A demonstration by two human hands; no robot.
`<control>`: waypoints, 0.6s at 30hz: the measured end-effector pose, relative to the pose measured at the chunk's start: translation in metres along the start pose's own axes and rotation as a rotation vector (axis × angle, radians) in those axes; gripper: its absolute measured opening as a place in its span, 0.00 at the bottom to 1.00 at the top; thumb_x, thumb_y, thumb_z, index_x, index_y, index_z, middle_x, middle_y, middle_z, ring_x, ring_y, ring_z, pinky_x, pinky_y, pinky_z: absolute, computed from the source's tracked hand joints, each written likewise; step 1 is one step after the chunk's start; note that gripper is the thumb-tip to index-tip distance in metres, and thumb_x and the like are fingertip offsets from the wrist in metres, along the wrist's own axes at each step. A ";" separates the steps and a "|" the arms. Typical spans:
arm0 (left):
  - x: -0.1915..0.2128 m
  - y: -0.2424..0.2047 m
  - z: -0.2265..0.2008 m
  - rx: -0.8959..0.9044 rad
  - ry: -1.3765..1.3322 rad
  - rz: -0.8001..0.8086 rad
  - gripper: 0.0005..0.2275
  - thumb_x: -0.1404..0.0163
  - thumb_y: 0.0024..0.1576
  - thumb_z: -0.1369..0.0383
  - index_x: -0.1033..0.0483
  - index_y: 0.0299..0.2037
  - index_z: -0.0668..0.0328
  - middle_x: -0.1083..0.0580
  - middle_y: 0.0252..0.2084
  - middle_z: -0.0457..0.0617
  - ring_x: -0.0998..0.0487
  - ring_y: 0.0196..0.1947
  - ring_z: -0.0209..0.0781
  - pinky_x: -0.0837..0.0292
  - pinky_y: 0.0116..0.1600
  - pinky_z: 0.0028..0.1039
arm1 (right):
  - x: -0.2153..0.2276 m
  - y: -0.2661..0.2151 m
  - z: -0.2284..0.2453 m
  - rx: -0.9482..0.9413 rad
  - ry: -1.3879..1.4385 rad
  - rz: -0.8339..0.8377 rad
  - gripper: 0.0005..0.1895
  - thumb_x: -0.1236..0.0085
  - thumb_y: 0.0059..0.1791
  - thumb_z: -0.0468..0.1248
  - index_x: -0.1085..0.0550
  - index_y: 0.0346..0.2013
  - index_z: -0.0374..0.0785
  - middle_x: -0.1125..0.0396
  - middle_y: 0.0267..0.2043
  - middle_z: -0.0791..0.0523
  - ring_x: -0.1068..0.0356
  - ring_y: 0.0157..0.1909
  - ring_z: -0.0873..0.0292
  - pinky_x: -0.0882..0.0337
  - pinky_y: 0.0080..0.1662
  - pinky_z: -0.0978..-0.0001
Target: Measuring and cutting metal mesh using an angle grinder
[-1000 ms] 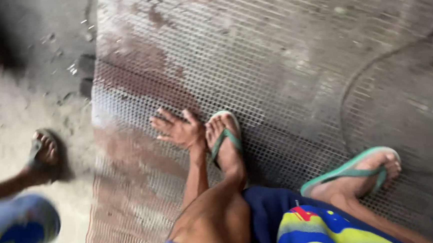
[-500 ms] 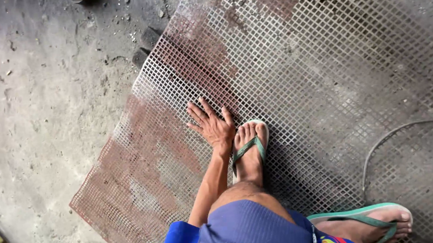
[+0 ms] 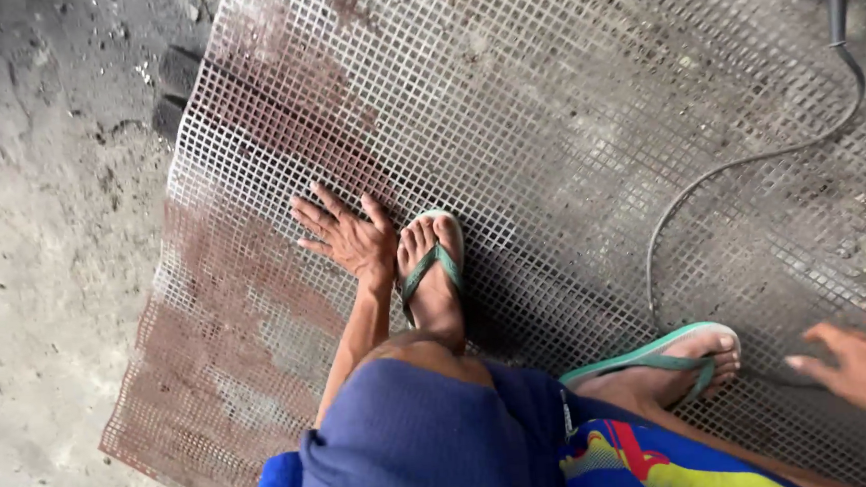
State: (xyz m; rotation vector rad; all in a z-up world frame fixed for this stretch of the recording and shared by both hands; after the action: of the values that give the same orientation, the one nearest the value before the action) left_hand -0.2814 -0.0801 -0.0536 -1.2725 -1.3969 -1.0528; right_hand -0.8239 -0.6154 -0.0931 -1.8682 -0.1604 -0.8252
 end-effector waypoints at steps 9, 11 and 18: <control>-0.051 0.012 0.030 -0.147 0.092 -0.097 0.35 0.55 0.62 0.54 0.54 0.74 0.66 0.60 0.75 0.76 0.63 0.75 0.74 0.65 0.70 0.71 | -0.043 -0.055 0.087 0.231 0.238 -0.007 0.32 0.35 0.39 0.49 0.36 0.56 0.59 0.41 0.57 0.60 0.28 0.51 0.52 0.25 0.51 0.58; -0.077 0.013 0.043 -0.025 0.092 -0.171 0.35 0.57 0.69 0.49 0.64 0.78 0.53 0.64 0.78 0.66 0.67 0.78 0.65 0.65 0.72 0.70 | -0.019 -0.066 0.101 0.349 0.357 -0.385 0.25 0.35 0.37 0.43 0.33 0.45 0.45 0.39 0.50 0.50 0.30 0.45 0.44 0.28 0.48 0.52; -0.041 0.010 0.014 0.061 0.179 -0.124 0.38 0.85 0.65 0.36 0.57 0.78 0.51 0.62 0.76 0.62 0.61 0.77 0.63 0.53 0.74 0.67 | -0.005 -0.044 0.088 0.297 0.289 -0.381 0.02 0.48 0.47 0.35 0.31 0.34 0.43 0.39 0.37 0.55 0.31 0.38 0.48 0.27 0.41 0.55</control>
State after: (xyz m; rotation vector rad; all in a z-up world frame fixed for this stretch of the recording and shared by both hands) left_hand -0.2718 -0.0735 -0.0962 -1.0325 -1.3732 -1.1693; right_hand -0.8074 -0.5188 -0.0822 -1.4404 -0.4411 -1.2488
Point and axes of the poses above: each hand's wrist, its own y-axis towards the middle knuckle, its own x-axis out of the back of the hand, z = x × y, the point moved 2 cm from there along y, towards the middle knuckle
